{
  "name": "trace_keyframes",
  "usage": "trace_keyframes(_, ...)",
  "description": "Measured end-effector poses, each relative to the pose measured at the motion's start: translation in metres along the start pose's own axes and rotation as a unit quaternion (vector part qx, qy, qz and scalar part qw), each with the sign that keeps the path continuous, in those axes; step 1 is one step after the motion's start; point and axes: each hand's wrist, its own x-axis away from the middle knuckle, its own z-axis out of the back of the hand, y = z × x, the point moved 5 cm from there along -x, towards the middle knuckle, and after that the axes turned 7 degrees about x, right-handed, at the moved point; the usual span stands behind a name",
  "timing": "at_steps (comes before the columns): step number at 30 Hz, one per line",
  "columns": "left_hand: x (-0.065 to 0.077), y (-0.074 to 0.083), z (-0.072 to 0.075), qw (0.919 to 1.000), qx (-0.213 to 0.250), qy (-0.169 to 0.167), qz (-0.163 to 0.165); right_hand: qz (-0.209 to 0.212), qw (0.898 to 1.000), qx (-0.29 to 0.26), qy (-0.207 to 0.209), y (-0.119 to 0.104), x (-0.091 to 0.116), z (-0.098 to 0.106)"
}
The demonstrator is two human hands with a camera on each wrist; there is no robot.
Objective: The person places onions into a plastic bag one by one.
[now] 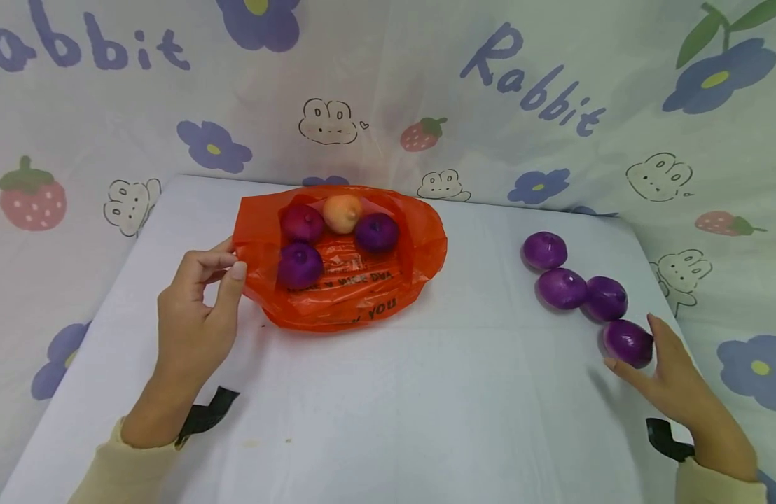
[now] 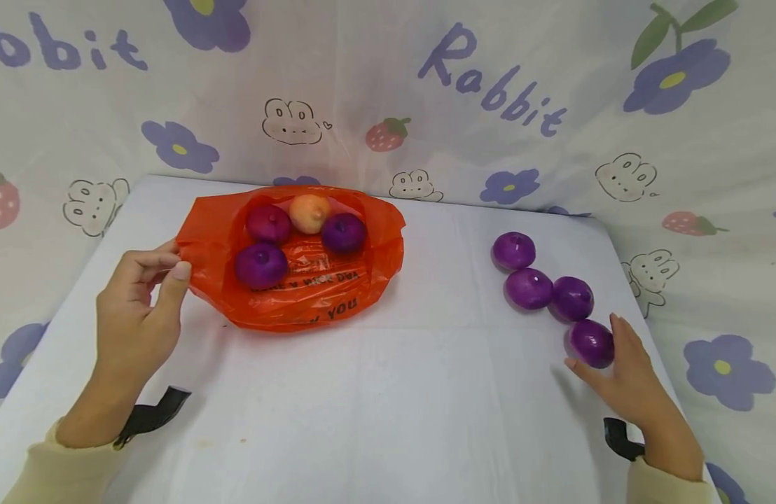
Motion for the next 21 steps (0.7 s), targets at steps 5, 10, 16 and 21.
trace_keyframes(5,0.0,0.0,0.0,1.0,-0.003,0.0,0.003,-0.045,0.998,-0.021,-0.03,0.014,-0.003,0.0)
trace_keyframes(10,-0.001,0.0,-0.002,1.0,0.002,-0.003,0.003,-0.083,0.994,-0.024,-0.061,0.022,-0.004,0.0)
trace_keyframes(16,-0.001,-0.002,-0.001,1.0,0.004,-0.003,0.004,-0.1,0.992,-0.005,-0.071,0.023,-0.006,0.001)
trace_keyframes(21,-0.001,-0.002,0.0,1.0,0.005,-0.003,0.006,-0.122,0.988,0.017,-0.09,0.023,-0.008,0.003)
